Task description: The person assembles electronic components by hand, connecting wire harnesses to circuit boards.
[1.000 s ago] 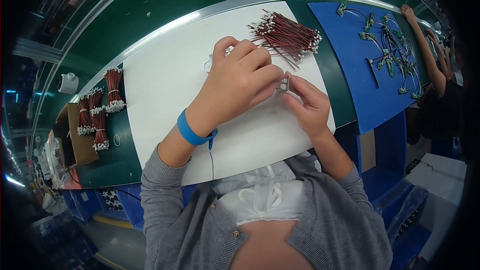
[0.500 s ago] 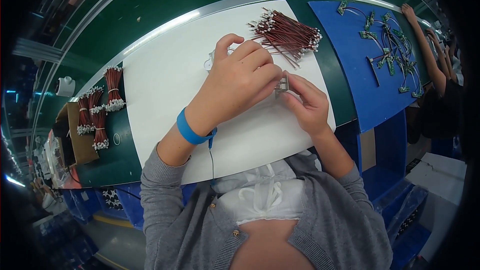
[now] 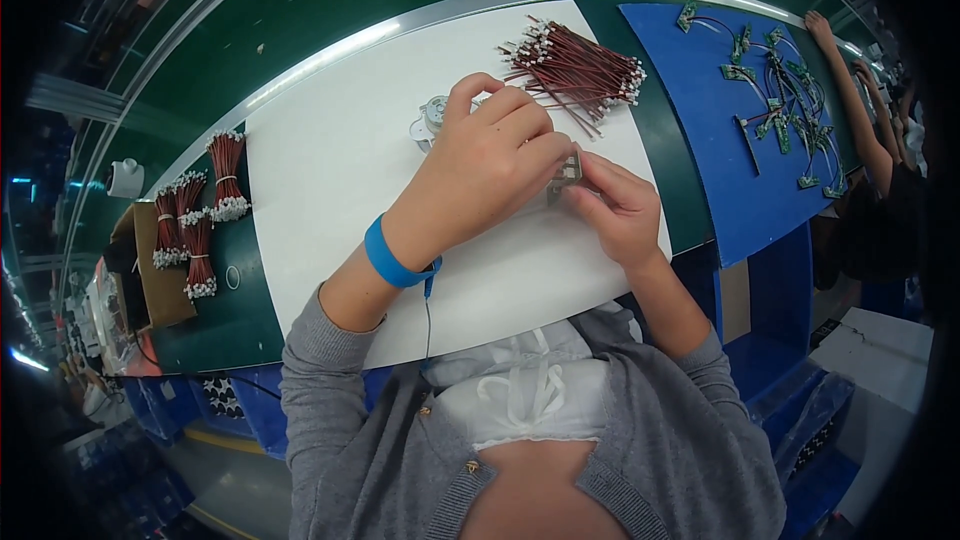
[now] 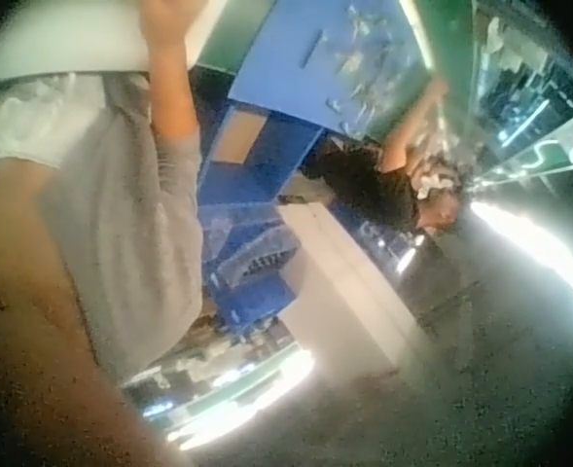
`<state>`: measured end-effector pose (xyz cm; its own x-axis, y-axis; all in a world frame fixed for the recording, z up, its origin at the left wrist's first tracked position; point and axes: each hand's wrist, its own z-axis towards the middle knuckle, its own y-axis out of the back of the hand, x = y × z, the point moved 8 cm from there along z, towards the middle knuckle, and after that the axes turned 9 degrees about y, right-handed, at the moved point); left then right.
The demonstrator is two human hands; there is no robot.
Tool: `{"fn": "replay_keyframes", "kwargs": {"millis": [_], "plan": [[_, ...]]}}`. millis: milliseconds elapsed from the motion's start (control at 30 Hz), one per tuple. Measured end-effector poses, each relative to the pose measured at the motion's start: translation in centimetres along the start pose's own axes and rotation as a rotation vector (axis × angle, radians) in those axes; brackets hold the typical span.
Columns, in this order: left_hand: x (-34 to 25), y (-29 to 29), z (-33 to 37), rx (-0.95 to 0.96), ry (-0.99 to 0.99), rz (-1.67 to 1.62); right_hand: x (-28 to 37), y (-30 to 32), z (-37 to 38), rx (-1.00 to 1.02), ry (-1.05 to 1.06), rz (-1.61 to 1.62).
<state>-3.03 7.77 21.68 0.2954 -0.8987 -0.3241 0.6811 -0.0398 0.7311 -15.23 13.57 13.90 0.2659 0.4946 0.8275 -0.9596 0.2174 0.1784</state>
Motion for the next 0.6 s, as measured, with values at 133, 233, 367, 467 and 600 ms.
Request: {"fn": "replay_keyframes", "kwargs": {"millis": [133,233,367,467,600], "plan": [[0.0,-0.1,-0.2,0.007,0.001,-0.023,0.2,-0.2,0.0,0.023,-0.023,-0.016],[0.1,0.6,-0.5,0.019,0.010,0.014,0.8,-0.8,0.1,0.037,-0.035,-0.045],[1.3,3.5,-0.2,0.135,0.120,-0.021,2.1,-1.9,0.5,0.106,-0.166,-0.002],[4.4,8.1,-0.4,0.074,0.148,-0.081,4.1,-1.3,2.0,0.115,-0.154,-0.062],[14.7,9.5,-3.7,-0.213,0.649,-0.589,8.4,-1.6,6.7,0.137,-0.021,-0.299]]}}
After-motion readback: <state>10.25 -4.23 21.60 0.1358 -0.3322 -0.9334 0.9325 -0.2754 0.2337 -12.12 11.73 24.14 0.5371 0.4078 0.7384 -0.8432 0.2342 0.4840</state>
